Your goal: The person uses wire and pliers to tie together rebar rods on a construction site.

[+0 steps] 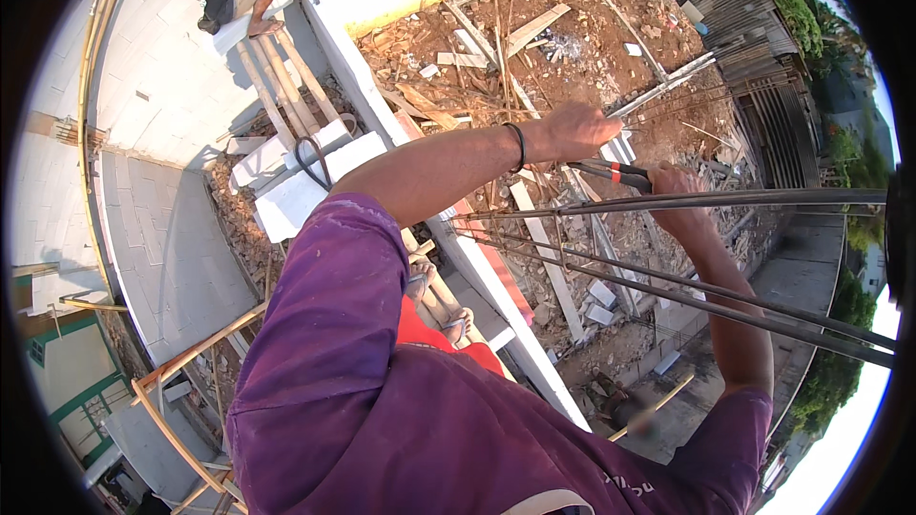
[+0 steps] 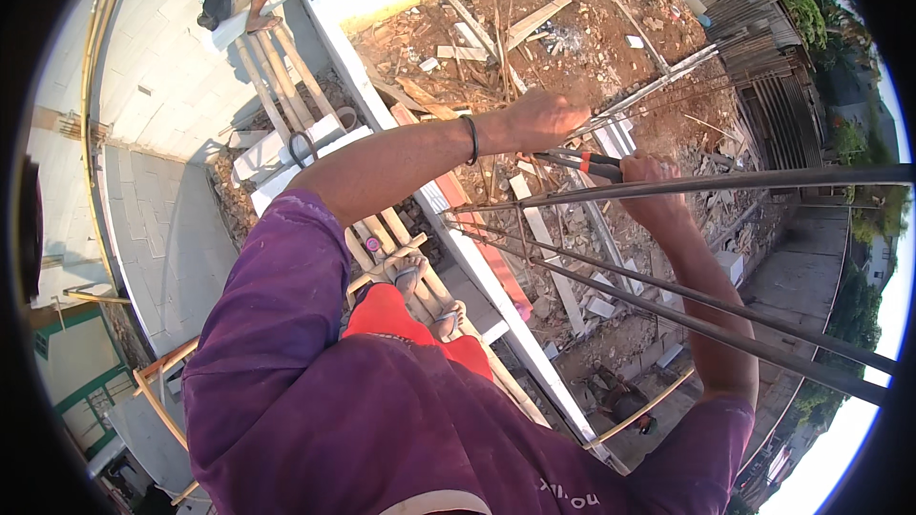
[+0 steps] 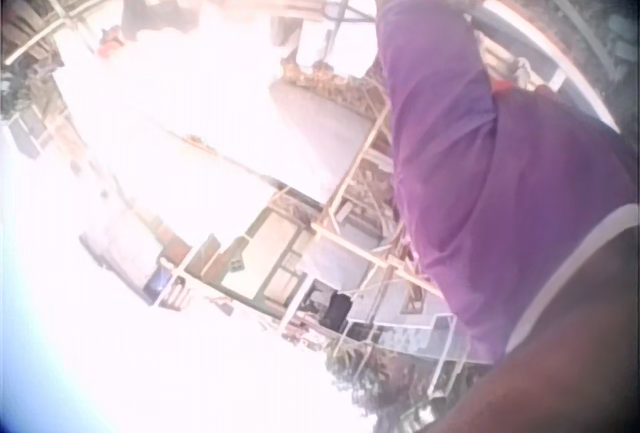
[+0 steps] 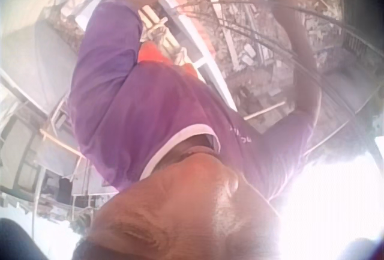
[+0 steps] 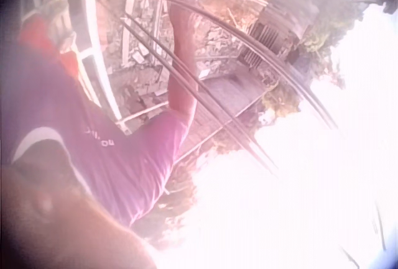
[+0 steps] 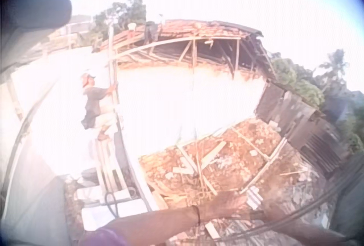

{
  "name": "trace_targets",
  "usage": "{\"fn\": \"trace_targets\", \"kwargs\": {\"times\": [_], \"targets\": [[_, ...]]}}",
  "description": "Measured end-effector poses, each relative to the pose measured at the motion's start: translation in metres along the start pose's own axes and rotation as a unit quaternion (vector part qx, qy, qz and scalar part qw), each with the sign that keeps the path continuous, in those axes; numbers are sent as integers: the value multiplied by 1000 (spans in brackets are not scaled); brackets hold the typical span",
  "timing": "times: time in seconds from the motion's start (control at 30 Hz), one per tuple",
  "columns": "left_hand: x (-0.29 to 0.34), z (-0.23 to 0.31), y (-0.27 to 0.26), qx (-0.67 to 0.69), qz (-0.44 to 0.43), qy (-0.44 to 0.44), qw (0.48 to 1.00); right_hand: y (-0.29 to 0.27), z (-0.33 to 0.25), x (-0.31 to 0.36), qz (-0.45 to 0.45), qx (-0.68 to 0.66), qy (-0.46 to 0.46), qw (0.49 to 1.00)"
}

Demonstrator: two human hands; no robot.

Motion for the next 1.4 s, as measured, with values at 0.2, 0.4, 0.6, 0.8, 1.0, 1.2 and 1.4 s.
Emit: {"fn": "trace_targets", "kwargs": {"times": [0.2,0.4,0.6,0.8,1.0,1.2,1.4], "targets": [[86,-109,-88,32,362,-276,890,89,72,76,-9,-185,240,953],[307,-43,32,93,10,-430,898,194,35,215,-59,-311,372,872],[474,181,254,213,-421,-243,848,376,-102,359,-259,-464,342,775],[503,241,284,97,-420,-227,873,396,-221,408,-323,-487,253,771],[498,247,261,99,-395,-321,855,404,-249,430,-375,-470,217,769],[517,226,225,292,-331,-468,766,375,-246,411,-324,-617,196,690],[554,219,232,414,-331,-476,702,385,-255,403,-326,-654,199,653]]}}
Point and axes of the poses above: each hand's wrist, its own x-axis away from the middle knuckle, its own y-axis out of the palm, z = x × y, the point moved 10 cm from there along -x, towards the middle knuckle, and after that the axes turned 5 degrees about -x, right-handed, at the moved point
